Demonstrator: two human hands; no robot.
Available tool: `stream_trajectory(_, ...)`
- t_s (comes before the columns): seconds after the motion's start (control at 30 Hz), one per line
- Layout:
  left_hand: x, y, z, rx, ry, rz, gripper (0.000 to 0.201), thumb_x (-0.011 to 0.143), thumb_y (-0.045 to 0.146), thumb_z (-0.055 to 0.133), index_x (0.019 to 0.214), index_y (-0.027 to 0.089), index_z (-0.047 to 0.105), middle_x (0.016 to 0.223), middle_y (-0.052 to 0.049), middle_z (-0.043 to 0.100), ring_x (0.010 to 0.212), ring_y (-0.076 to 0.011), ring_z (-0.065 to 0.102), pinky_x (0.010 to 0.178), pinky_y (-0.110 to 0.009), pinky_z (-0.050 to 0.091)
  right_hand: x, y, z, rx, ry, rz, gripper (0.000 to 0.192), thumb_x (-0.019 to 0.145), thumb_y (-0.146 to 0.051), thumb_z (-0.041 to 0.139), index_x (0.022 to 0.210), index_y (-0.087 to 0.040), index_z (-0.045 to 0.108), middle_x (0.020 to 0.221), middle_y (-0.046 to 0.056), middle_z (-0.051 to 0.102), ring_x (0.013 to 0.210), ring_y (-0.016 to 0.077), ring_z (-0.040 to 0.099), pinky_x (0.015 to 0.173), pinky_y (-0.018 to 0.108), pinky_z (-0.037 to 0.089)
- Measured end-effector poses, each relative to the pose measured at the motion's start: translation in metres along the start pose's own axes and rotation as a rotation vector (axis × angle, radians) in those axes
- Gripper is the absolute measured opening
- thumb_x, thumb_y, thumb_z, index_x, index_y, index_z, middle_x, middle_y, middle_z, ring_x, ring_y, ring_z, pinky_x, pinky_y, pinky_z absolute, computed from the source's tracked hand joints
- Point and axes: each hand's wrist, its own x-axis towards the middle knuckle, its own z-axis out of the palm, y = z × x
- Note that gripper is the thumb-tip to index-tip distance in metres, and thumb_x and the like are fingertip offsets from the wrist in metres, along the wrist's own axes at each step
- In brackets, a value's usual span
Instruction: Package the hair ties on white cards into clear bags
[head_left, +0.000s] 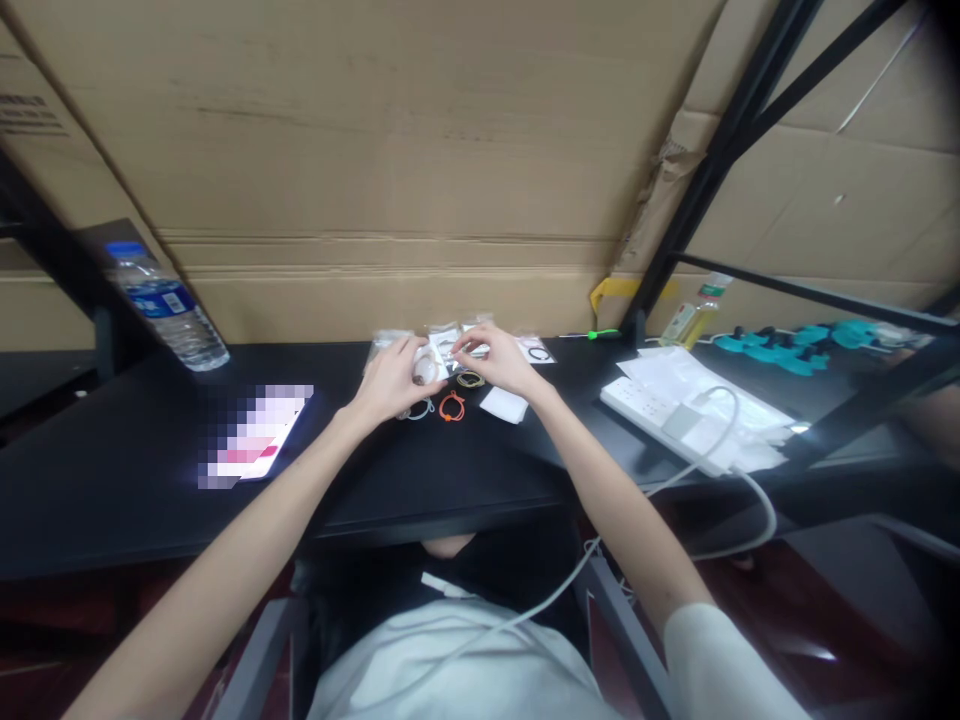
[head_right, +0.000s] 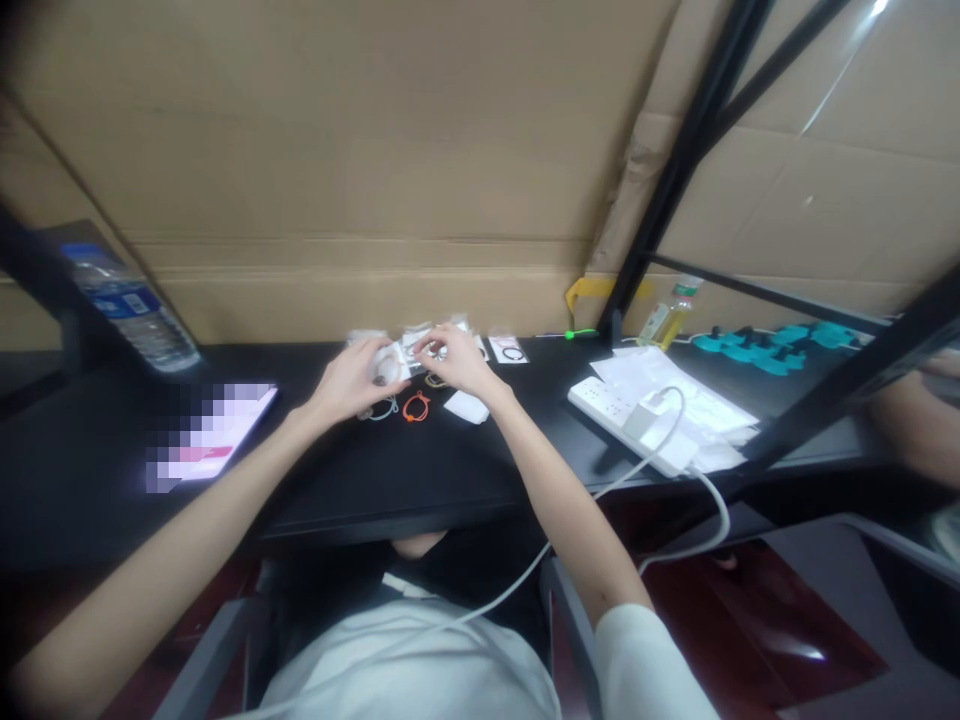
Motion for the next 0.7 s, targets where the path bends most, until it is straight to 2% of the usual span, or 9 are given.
stream_trajectory(0.13, 0.0, 0.0, 0.001, 0.0, 0.006, 0.035, 0.069, 0.083, 0.058, 0.074, 0.139, 0.02, 0.057, 0.136, -0.015, 0.065, 0.127, -0.0377, 0.061, 0.102, -0.05, 0.051, -0.002, -0.001, 0.003, -0.062, 0.02, -0.015, 0.008, 0.092, -0.025, 0.075, 0.097, -0.023, 0.081, 0.126, 0.011, 0.064, 0.124, 0.0264, 0.062, 0.11, 0.047, 0.048)
stream_trajectory(0.3, 0.0, -0.001, 0.002, -0.032, 0.014, 0.084, 0.068, 0.083, 0.061, 0.074, 0.137, 0.022, 0.059, 0.135, -0.014, 0.065, 0.127, -0.0366, 0.06, 0.103, -0.049, 0.05, -0.003, 0.0, 0.004, 0.07, -0.087, 0.026, 0.013, 0.096, -0.026, 0.071, 0.101, -0.027, 0.082, 0.141, 0.01, 0.058, 0.137, 0.0268, 0.056, 0.107, 0.046, 0.051)
stream_trajectory(0.4, 0.0, -0.001, 0.003, -0.072, 0.009, 0.083, 0.072, 0.083, 0.064, 0.074, 0.141, 0.024, 0.059, 0.135, -0.012, 0.064, 0.128, -0.0361, 0.06, 0.104, -0.049, 0.049, -0.002, 0.002, 0.003, 0.134, -0.131, 0.078, 0.017, 0.096, -0.027, 0.069, 0.108, -0.027, 0.082, 0.146, 0.01, 0.058, 0.138, 0.027, 0.055, 0.108, 0.046, 0.051)
stream_trajectory(0.53, 0.0, -0.002, 0.005, -0.092, -0.012, 0.055, 0.076, 0.083, 0.066, 0.074, 0.146, 0.026, 0.058, 0.134, -0.012, 0.063, 0.125, -0.0361, 0.061, 0.104, -0.051, 0.05, 0.0, 0.004, 0.003, 0.155, -0.191, 0.055, 0.025, 0.098, -0.022, 0.062, 0.112, -0.029, 0.082, 0.146, 0.007, 0.062, 0.139, 0.0251, 0.056, 0.119, 0.049, 0.041)
stream_trajectory(0.6, 0.0, -0.003, 0.007, -0.097, -0.018, 0.06, 0.077, 0.083, 0.068, 0.074, 0.146, 0.025, 0.059, 0.132, -0.012, 0.065, 0.124, -0.0361, 0.063, 0.105, -0.051, 0.049, 0.001, 0.004, 0.003, 0.143, -0.211, 0.021, 0.025, 0.097, -0.021, 0.061, 0.11, -0.027, 0.082, 0.14, 0.008, 0.067, 0.134, 0.0247, 0.059, 0.119, 0.048, 0.04)
stream_trajectory(0.7, 0.0, -0.003, 0.01, -0.13, -0.028, 0.072, 0.082, 0.08, 0.069, 0.076, 0.146, 0.023, 0.058, 0.137, -0.013, 0.066, 0.127, -0.0363, 0.062, 0.108, -0.052, 0.048, 0.001, 0.004, 0.003, 0.179, -0.263, 0.007, 0.022, 0.093, -0.021, 0.065, 0.107, -0.023, 0.082, 0.123, 0.008, 0.075, 0.116, 0.0234, 0.068, 0.11, 0.042, 0.047)
